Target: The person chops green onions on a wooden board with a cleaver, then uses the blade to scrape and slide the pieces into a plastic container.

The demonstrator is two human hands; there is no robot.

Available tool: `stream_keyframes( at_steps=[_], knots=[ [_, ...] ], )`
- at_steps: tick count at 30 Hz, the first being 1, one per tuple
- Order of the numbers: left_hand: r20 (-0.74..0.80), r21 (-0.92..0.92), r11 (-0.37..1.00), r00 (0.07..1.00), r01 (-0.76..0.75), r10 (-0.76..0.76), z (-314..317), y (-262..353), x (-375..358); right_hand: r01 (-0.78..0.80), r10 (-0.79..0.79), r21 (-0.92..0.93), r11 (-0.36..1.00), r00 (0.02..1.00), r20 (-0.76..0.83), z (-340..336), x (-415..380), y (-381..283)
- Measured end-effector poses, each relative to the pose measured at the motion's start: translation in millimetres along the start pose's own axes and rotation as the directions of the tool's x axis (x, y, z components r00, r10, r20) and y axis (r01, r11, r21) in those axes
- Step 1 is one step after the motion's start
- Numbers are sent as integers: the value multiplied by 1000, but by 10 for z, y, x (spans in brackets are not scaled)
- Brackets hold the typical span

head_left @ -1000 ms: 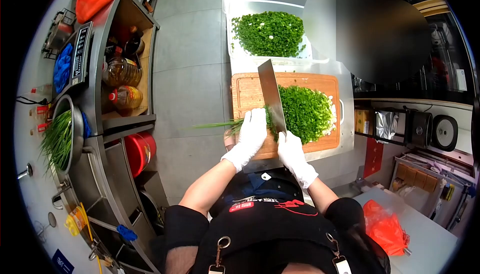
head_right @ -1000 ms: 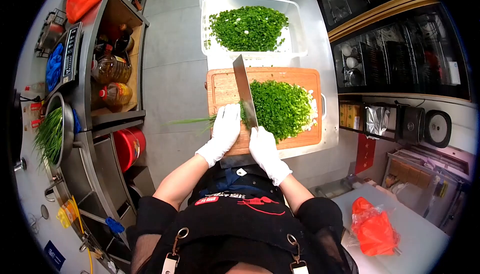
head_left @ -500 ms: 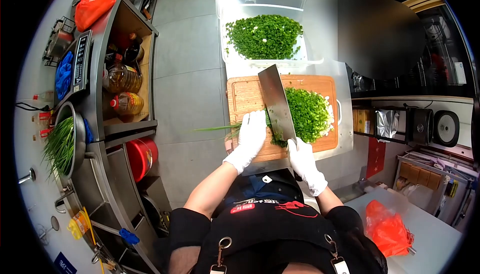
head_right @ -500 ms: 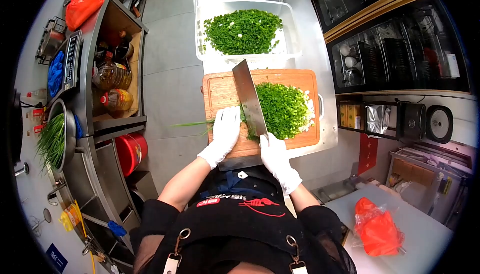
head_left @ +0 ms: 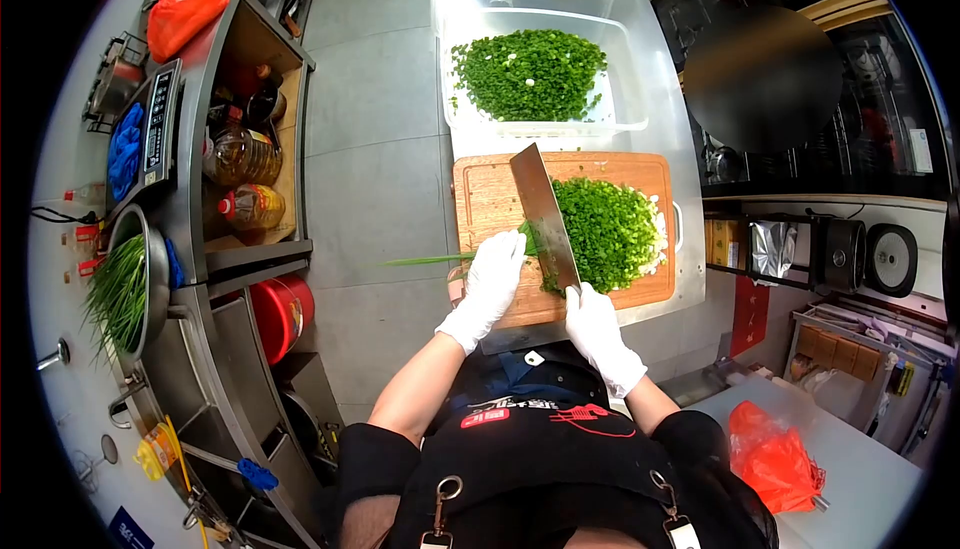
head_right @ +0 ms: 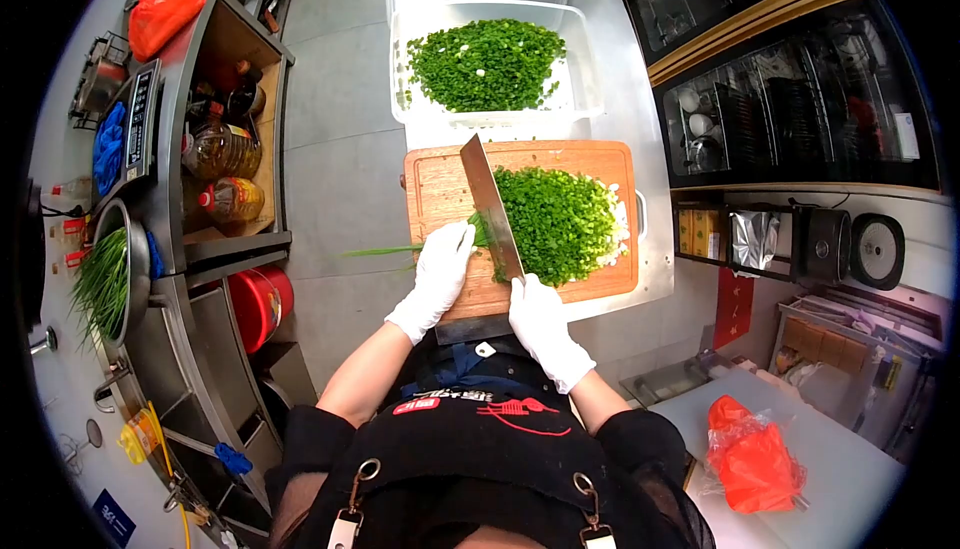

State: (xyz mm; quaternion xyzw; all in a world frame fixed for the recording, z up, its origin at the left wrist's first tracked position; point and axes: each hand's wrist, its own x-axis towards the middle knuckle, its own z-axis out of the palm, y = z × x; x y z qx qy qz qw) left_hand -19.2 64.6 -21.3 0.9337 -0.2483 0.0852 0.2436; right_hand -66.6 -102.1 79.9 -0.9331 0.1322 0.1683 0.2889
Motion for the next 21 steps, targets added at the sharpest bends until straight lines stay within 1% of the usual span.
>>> stream_keyframes(
  at_steps=[2, 4, 5, 6, 7, 9, 10, 11, 13, 14, 15, 17, 18, 20, 21],
  knots=[
    [7, 23, 1000, 1000, -21, 20, -31, 5, 15, 14, -13, -65, 998, 1000, 22, -4, 34, -27],
    [118, 131, 991, 993, -9, -7, -74, 51, 47, 21, -19, -100, 995, 1000, 19, 61, 122, -90],
    [119, 131, 991, 993, -7, -9, -67, 63, 45, 27, -26, -133, 991, 1000, 10, 92, 163, -99],
    [129, 147, 989, 992, -11, -8, -60, 65, 56, 62, -63, -104, 993, 998, -7, 126, 206, -73],
    [143, 164, 986, 990, -17, -7, -67, 59, 44, 65, -66, -102, 993, 998, -6, 178, 213, -26],
    [144, 170, 985, 990, -19, -6, -91, 65, 39, 196, -171, 143, 970, 971, -168, 216, 238, 106],
    [145, 170, 985, 989, -17, -7, -97, 75, 53, 143, -131, 250, 958, 989, -64, 181, 248, 192],
    [141, 170, 985, 990, -17, -7, -101, 78, 71, 146, -134, 248, 958, 989, -66, 172, 241, 264],
    [161, 144, 990, 987, -7, -16, -111, 73, 61, -61, 46, 399, 915, 998, 47, -28, 139, 95],
    [163, 143, 990, 987, -5, -18, -104, 68, 53, -238, 190, 305, 922, 965, 181, -243, 82, -144],
    [165, 148, 989, 986, -7, -18, -93, 64, 56, -239, 191, 305, 922, 965, 182, -237, 67, -116],
    [167, 151, 988, 986, -12, -14, -78, 67, 57, -40, 24, 204, 978, 996, 80, -201, 25, -20],
    [165, 159, 987, 986, -14, -13, -83, 67, 55, -41, 25, 204, 978, 997, 79, -163, 18, 14],
    [163, 167, 986, 987, -16, -12, -95, 63, 54, 81, -84, 97, 992, 996, 25, -84, 14, 72],
    [182, 170, 985, 983, -19, -12, -95, 61, 56, 81, -84, 97, 992, 996, 25, -60, 8, 81]
  ],
)
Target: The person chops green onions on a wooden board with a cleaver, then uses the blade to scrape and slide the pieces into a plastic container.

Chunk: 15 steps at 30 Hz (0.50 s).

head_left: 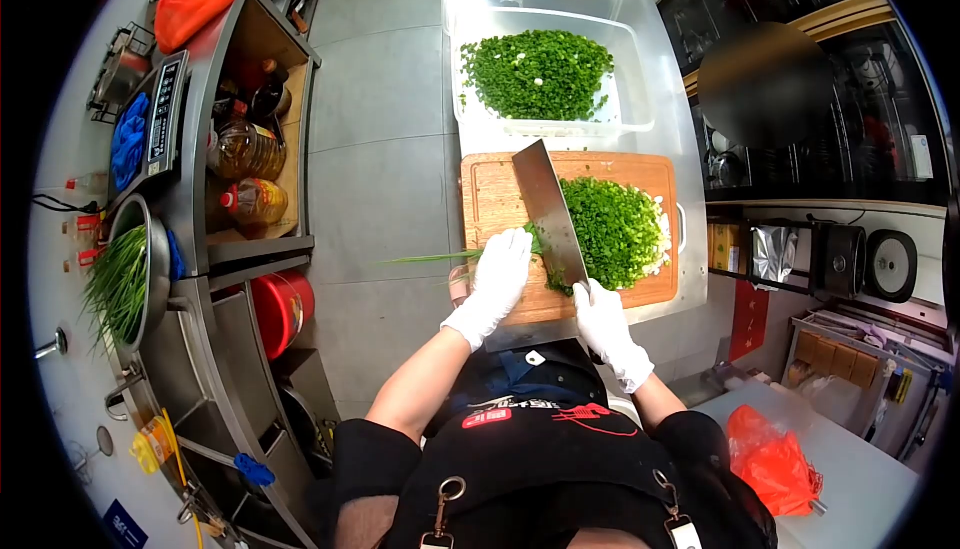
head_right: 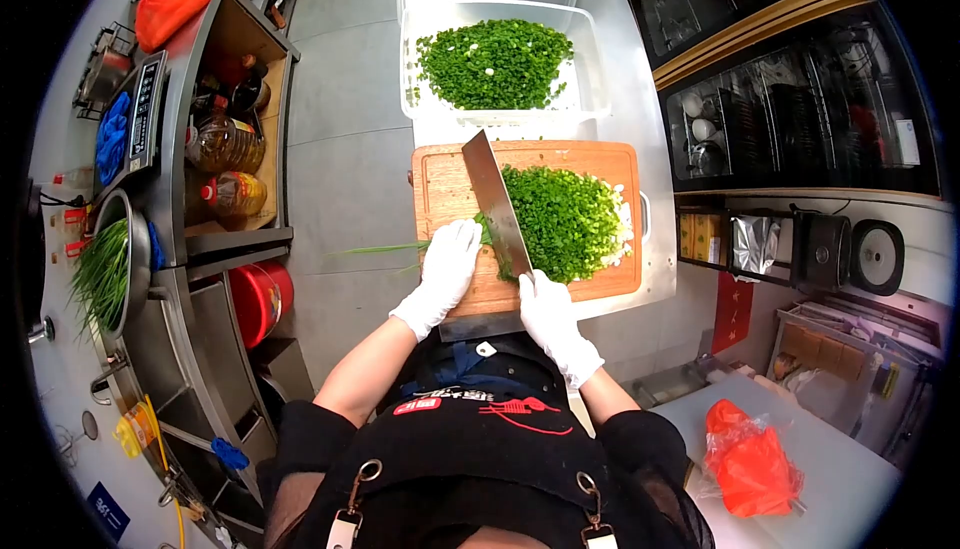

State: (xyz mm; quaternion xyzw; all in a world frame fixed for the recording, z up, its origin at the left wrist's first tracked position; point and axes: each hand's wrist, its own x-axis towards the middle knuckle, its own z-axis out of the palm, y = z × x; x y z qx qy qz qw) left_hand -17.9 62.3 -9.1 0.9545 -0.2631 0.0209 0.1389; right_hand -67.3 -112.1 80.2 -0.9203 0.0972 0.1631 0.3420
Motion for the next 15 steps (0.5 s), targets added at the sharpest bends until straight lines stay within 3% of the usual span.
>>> stream_keyframes(
  at_steps=[3, 5, 8, 10, 12, 13, 15],
  knots=[
    [14, -9, 1000, 1000, -6, 7, 19, -18, 8, -7, 6, -36, 999, 1000, -16, 51, 18, -24],
    [13, -21, 1000, 1000, -9, 9, 44, -22, -4, -10, 17, -158, 987, 999, 44, 65, 67, -74],
    [-2, -5, 1000, 1000, 1, -1, 38, 4, 13, -22, 24, -156, 987, 1000, 10, 140, 201, -197],
    [-17, -20, 1000, 1000, 6, -6, 11, -6, 1, 35, -40, -111, 993, 998, -42, 224, 256, -77],
    [-5, -23, 1000, 1000, 4, -4, -23, -2, -5, -84, 84, 215, 973, 996, 7, 172, 281, -51],
    [11, -31, 999, 1000, 9, -8, -34, 3, 6, -243, 222, 280, 929, 969, 108, 50, 248, -135],
    [-36, -48, 999, 999, 6, -8, -3, -10, 1, -203, 191, 250, 947, 979, 73, 6, 188, -118]
  ],
)
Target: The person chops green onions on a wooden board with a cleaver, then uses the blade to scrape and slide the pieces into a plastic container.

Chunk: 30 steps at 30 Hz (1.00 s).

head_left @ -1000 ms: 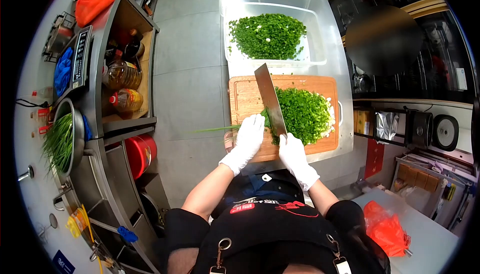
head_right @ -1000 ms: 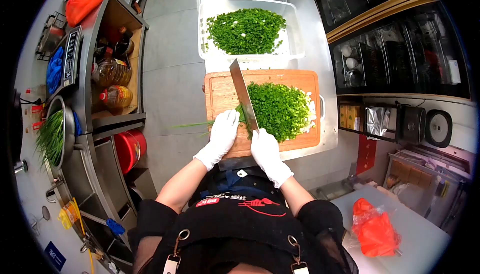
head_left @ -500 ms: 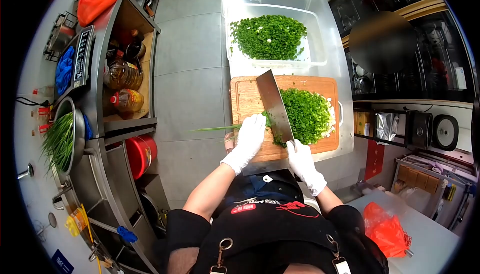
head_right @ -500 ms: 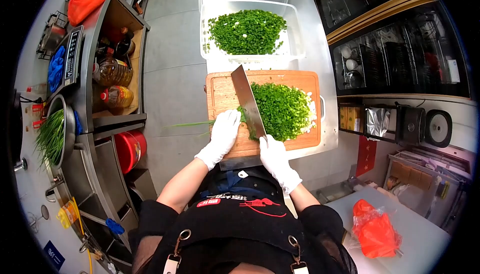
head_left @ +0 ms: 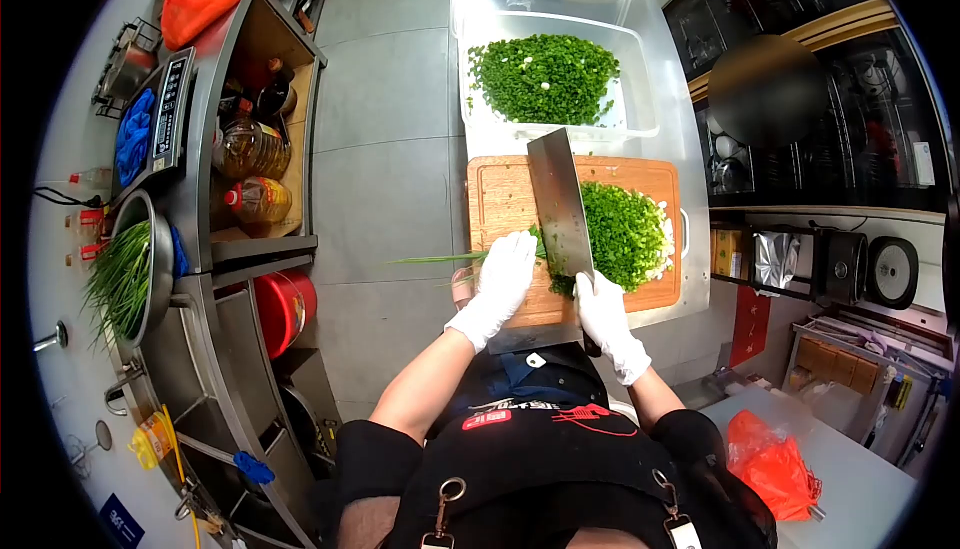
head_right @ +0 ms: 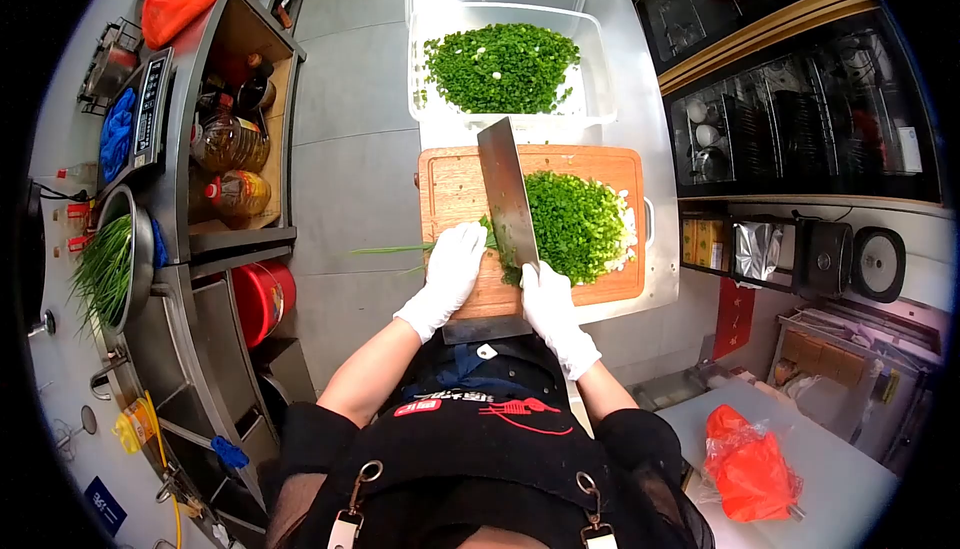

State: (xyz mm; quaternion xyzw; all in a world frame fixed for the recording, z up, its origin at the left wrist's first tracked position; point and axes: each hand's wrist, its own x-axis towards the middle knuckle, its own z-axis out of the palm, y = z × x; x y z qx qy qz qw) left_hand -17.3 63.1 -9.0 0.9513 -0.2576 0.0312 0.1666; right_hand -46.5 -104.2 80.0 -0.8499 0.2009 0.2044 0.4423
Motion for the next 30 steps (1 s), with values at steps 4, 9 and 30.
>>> stream_keyframes(
  at_steps=[4, 9, 30],
  knots=[
    [-41, -48, 999, 999, 6, -8, 27, -4, -5, 103, -106, -120, 987, 994, -21, -63, -112, 17],
    [-178, -40, 998, 983, -58, 50, 50, -42, 11, 240, -257, -271, 932, 966, -30, 26, -104, 129],
    [-152, -79, 996, 988, -45, 33, 76, 16, 80, 91, -94, -89, 992, 995, -35, -124, -91, 100]
  ],
)
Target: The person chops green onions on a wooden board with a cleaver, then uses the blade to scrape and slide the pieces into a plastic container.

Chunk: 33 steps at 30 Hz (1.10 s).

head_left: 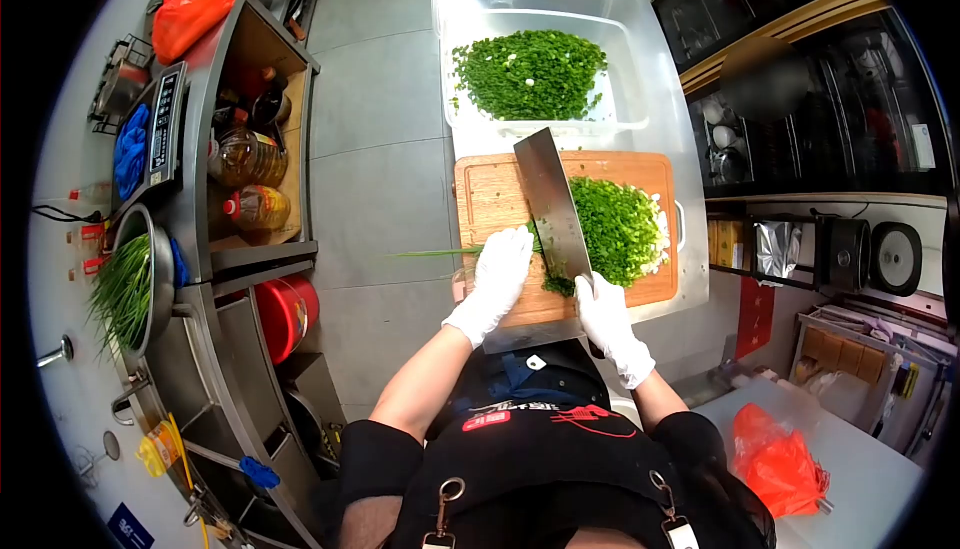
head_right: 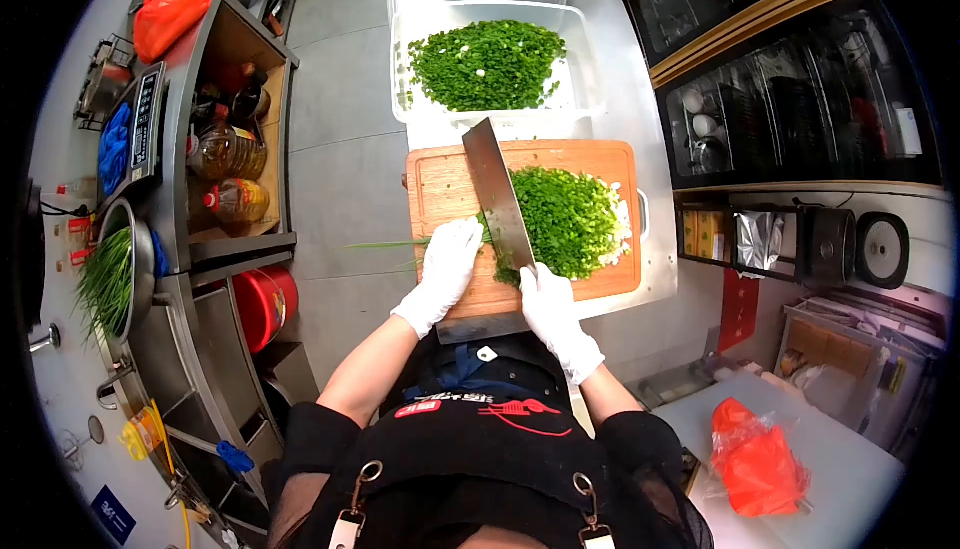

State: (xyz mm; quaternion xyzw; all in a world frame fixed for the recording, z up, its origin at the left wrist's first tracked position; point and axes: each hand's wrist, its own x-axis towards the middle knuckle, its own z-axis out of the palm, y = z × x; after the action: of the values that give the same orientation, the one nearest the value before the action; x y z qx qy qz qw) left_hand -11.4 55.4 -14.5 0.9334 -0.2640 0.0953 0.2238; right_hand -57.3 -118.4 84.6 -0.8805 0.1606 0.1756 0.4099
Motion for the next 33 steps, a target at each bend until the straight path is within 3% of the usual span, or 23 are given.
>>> stream_keyframes(
  at_steps=[4, 8, 11, 13, 17, 19, 21, 23, 24, 25, 29, 31, 33],
  knots=[
    [8, -16, 1000, 1000, 7, -6, -16, -4, 8, 38, -37, -109, 993, 999, 11, 42, -7, 46],
    [8, -36, 999, 1000, 8, -8, -18, -25, 3, 4, -3, -75, 997, 1000, 7, 88, -10, 86],
    [9, -22, 1000, 1000, -17, 18, -43, -38, 0, 122, -132, -159, 980, 990, -56, 112, -5, 76],
    [-105, -165, 986, 994, -21, 4, -35, -74, -42, 44, -46, -265, 963, 999, -1, 104, 8, -16],
    [-85, -53, 993, 991, -106, 102, -20, -103, -91, 107, -87, -380, 919, 994, 69, 200, 87, -61],
    [5, -12, 999, 999, -50, 50, -38, -64, -74, 87, -91, -364, 927, 996, 5, 277, 160, -98],
    [-9, -19, 999, 999, -46, 46, -48, -54, -83, 136, -160, -312, 940, 986, -53, 272, 194, 12],
    [-29, -28, 999, 999, -42, 41, -30, -53, -70, 69, -66, 56, 996, 997, -42, 214, 217, 123],
    [-33, -27, 998, 998, -53, 52, -19, -65, -77, -59, 57, 130, 990, 998, 19, 100, 129, -83],
    [-36, -26, 998, 997, -63, 62, -23, -75, -81, -58, 55, 130, 990, 998, 21, 98, 111, -72],
    [-14, 0, 997, 997, -74, 74, -23, -79, -78, 10, -10, -35, 999, 1000, 8, 36, 0, -72],
    [-23, -8, 997, 997, -71, 71, -5, -84, -75, 137, -138, -179, 974, 990, 10, 39, -12, -51],
    [-14, -17, 998, 998, -66, 65, -12, -76, -76, 118, -118, -259, 959, 993, 16, 82, -16, -38]
  ],
)
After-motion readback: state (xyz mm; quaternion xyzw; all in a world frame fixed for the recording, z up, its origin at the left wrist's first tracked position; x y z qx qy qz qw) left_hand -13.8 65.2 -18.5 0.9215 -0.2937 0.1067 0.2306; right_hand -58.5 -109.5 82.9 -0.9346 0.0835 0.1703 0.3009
